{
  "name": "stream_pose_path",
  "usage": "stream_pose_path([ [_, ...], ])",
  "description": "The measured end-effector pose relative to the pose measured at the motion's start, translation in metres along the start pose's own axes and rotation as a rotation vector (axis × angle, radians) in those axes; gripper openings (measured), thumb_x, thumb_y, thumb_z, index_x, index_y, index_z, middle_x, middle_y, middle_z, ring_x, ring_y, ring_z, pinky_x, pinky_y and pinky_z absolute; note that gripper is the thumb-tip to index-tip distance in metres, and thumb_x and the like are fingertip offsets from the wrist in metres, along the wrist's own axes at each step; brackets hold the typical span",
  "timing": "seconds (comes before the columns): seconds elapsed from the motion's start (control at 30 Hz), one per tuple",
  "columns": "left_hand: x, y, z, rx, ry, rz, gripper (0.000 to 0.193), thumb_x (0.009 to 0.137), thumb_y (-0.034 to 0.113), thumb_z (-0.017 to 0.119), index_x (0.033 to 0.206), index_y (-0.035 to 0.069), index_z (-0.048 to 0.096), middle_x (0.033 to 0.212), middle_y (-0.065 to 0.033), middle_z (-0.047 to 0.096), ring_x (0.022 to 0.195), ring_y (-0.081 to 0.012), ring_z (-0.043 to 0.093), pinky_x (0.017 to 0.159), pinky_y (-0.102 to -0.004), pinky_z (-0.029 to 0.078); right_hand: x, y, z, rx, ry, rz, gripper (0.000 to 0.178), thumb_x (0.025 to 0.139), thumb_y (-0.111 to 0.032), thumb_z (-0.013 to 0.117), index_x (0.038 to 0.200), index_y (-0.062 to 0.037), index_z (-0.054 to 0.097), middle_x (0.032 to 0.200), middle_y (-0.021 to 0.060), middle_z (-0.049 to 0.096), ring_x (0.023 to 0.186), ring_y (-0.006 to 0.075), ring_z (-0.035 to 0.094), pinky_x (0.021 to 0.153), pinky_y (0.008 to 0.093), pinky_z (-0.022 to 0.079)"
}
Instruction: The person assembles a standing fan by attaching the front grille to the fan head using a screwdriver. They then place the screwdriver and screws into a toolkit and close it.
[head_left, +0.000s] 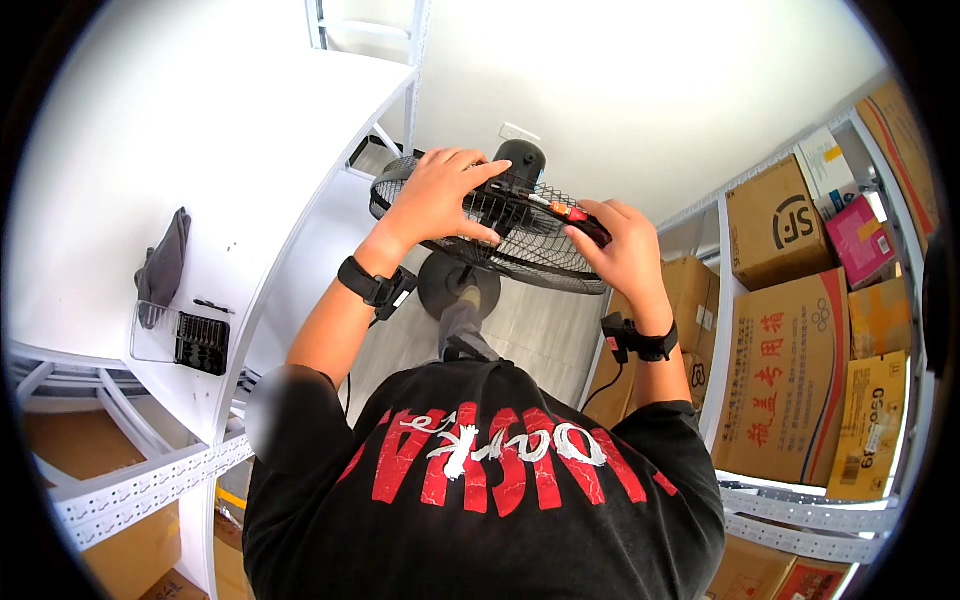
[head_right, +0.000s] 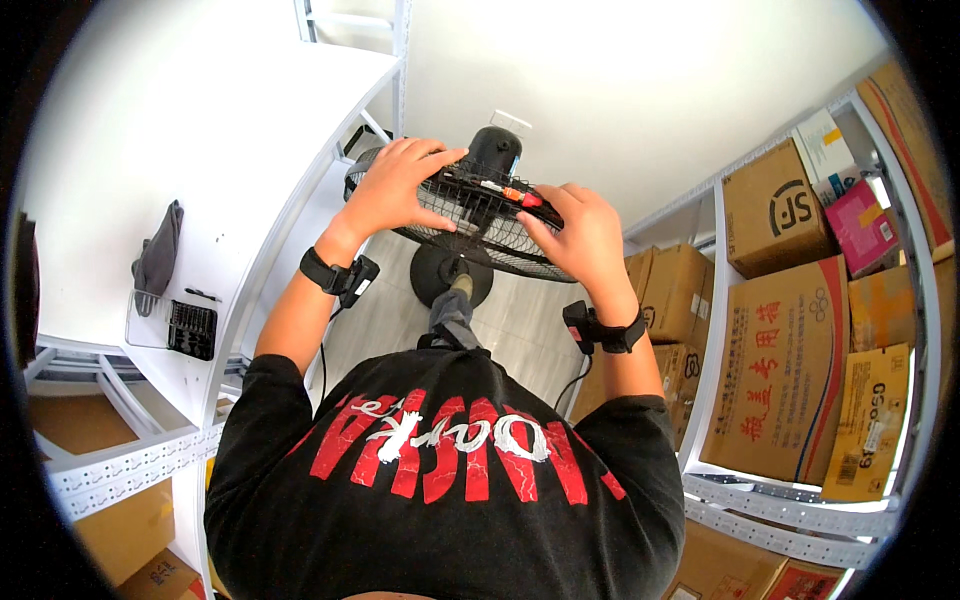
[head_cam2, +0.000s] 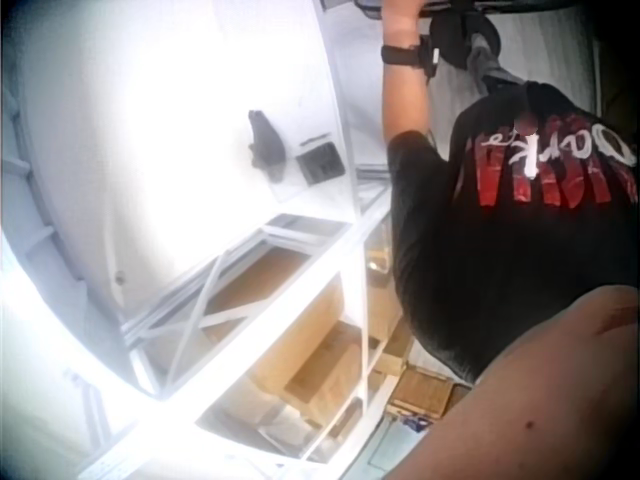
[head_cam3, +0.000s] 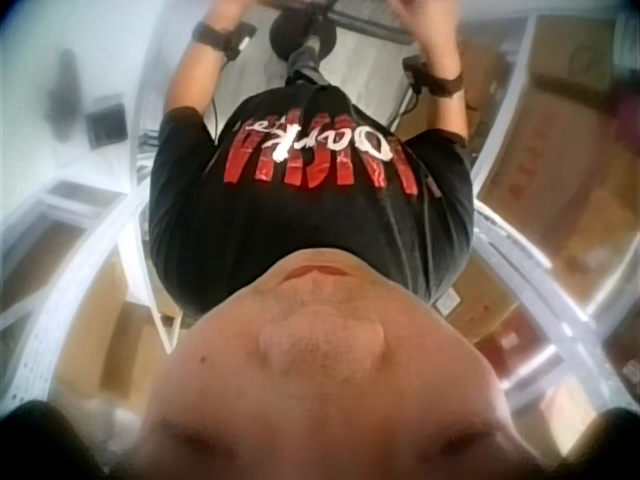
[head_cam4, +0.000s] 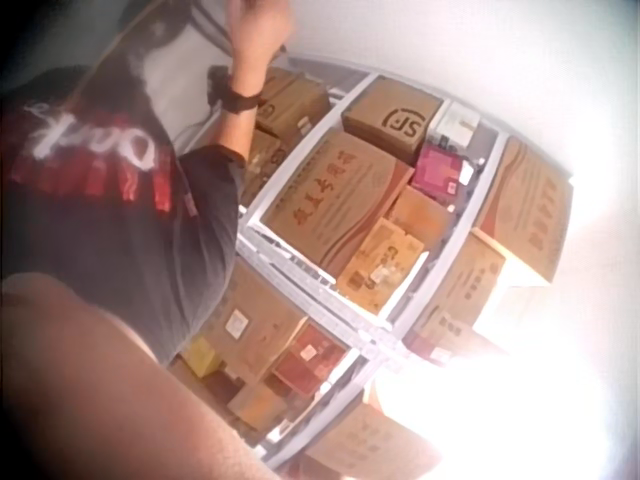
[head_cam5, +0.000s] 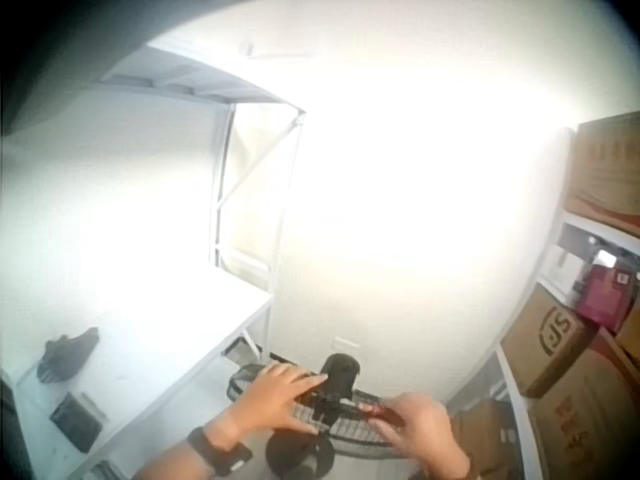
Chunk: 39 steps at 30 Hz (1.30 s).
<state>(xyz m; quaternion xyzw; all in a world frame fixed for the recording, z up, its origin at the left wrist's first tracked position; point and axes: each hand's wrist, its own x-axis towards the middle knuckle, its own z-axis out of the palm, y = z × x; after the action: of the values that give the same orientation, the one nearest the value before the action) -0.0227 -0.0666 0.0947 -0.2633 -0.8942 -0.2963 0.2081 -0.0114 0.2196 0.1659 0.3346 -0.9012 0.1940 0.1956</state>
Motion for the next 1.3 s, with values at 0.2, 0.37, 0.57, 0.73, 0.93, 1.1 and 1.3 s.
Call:
stream_pose_path([
  [0.2, 0.004, 0.003, 0.000, 0.023, -0.017, 0.023, 0.093, 0.059, 0.042, 0.093, 0.142, 0.019, 0.060, 0.128, -0.0097, 0.060, 0.125, -0.0340, 0.051, 0.110, -0.0466, 0.038, -0.001, 0.013, -0.006, -0.040, -0.072, -0.030, 0.013, 0.085, -0.011, 0.076, 0.095, -0.0038, 0.072, 0.082, 0.0097, 0.067, 0.080, 0.0325, 0.063, 0.071, 0.0421, 0.052],
  [0.37, 0.007, 0.005, 0.003, 0.021, -0.023, 0.018, 0.093, 0.058, 0.041, 0.093, 0.142, 0.020, 0.060, 0.128, -0.0090, 0.060, 0.126, -0.0343, 0.051, 0.111, -0.0469, 0.037, 0.000, 0.017, -0.004, -0.094, 0.047, -0.137, 0.011, 0.084, -0.009, 0.075, 0.094, -0.0040, 0.072, 0.081, 0.0097, 0.065, 0.079, 0.0323, 0.063, 0.069, 0.0427, 0.052],
  [0.57, 0.007, 0.006, 0.001, 0.037, -0.027, 0.026, 0.092, 0.058, 0.041, 0.093, 0.142, 0.021, 0.060, 0.129, -0.0088, 0.060, 0.126, -0.0339, 0.051, 0.112, -0.0475, 0.036, 0.003, -0.003, -0.011, 0.116, -0.092, 0.208, 0.015, 0.088, -0.016, 0.073, 0.096, -0.0036, 0.072, 0.084, 0.0123, 0.064, 0.078, 0.0359, 0.064, 0.069, 0.0443, 0.052],
  [0.73, 0.008, 0.009, 0.001, 0.042, -0.045, 0.028, 0.091, 0.059, 0.043, 0.092, 0.142, 0.021, 0.060, 0.129, -0.0091, 0.060, 0.127, -0.0343, 0.051, 0.113, -0.0479, 0.036, 0.003, 0.026, -0.011, 0.065, -0.200, 0.063, 0.014, 0.090, -0.013, 0.072, 0.095, -0.0011, 0.069, 0.088, 0.0154, 0.066, 0.077, 0.0341, 0.063, 0.070, 0.0399, 0.051],
  [0.93, 0.010, 0.005, 0.005, 0.049, -0.027, 0.060, 0.092, 0.059, 0.046, 0.091, 0.142, 0.021, 0.060, 0.128, -0.0085, 0.060, 0.125, -0.0340, 0.052, 0.112, -0.0481, 0.036, 0.010, 0.015, -0.012, -0.024, -0.169, 0.112, 0.018, 0.088, -0.012, 0.074, 0.085, 0.0008, 0.062, 0.086, 0.0146, 0.065, 0.079, 0.0333, 0.064, 0.070, 0.0397, 0.051],
  [1.1, 0.009, 0.010, 0.004, 0.047, -0.027, 0.052, 0.092, 0.059, 0.047, 0.091, 0.142, 0.021, 0.060, 0.128, -0.0078, 0.060, 0.125, -0.0336, 0.052, 0.111, -0.0482, 0.036, 0.005, 0.020, -0.008, 0.115, -0.163, 0.103, 0.015, 0.090, -0.012, 0.073, 0.089, 0.0007, 0.066, 0.087, 0.0154, 0.066, 0.079, 0.0327, 0.065, 0.070, 0.0398, 0.051],
  [1.3, 0.010, 0.007, 0.004, 0.056, -0.021, 0.057, 0.092, 0.060, 0.048, 0.091, 0.142, 0.021, 0.060, 0.127, -0.0084, 0.060, 0.124, -0.0340, 0.052, 0.110, -0.0478, 0.037, 0.003, 0.026, -0.010, 0.050, -0.181, 0.032, 0.014, 0.090, -0.015, 0.071, 0.091, -0.0015, 0.070, 0.090, 0.0144, 0.066, 0.081, 0.0372, 0.064, 0.071, 0.0431, 0.052],
])
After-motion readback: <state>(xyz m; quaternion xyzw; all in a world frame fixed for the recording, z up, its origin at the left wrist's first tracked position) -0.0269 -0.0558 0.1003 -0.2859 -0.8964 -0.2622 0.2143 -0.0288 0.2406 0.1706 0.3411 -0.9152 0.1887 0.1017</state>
